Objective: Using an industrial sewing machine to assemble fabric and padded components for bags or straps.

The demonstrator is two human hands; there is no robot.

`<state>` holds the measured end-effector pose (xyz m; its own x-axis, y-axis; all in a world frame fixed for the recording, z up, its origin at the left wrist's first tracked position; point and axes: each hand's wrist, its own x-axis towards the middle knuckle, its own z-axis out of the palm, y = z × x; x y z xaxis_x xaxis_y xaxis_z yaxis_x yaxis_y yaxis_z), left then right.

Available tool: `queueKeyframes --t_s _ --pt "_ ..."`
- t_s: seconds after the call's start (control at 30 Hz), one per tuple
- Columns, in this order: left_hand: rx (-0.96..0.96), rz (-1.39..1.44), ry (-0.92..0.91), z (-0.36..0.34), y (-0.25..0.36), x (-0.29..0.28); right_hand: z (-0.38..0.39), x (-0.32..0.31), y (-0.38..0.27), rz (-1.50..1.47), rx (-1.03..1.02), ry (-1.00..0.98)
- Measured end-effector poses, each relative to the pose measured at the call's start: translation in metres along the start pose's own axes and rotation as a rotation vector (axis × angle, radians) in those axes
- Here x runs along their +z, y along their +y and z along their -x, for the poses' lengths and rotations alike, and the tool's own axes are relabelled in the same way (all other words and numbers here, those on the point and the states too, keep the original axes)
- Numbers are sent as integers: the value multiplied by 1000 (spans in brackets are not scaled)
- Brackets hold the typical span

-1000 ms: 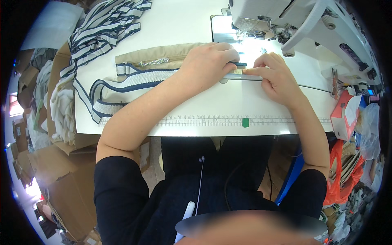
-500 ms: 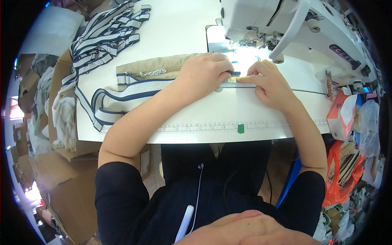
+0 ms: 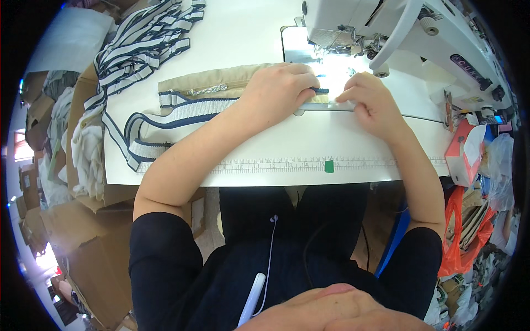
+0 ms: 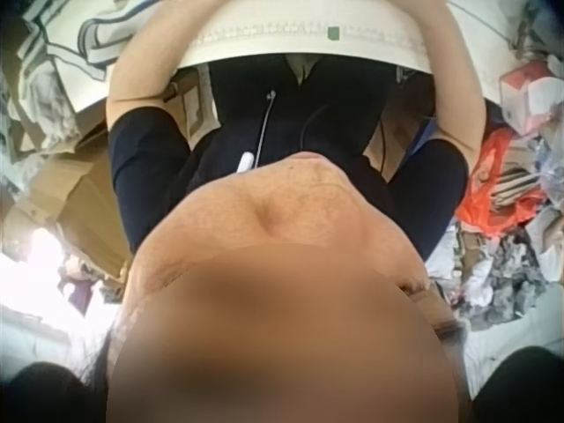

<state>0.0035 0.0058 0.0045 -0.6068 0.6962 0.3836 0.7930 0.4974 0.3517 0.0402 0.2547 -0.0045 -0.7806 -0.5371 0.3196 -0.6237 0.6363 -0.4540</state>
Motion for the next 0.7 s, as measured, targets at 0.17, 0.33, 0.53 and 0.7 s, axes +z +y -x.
queueKeyframes --t_s 0.17,0.33,0.53,0.7 --pt "4 -38 3 1 0 1 0 8 -2 -121 139 98" --pt "-16 -33 -42 2 -1 0 -7 8 -12 81 -86 31" --pt "-22 -57 -51 2 -1 2 -7 8 -15 140 -89 15" --pt "9 -73 2 2 0 2 -6 8 -17 169 -103 20"
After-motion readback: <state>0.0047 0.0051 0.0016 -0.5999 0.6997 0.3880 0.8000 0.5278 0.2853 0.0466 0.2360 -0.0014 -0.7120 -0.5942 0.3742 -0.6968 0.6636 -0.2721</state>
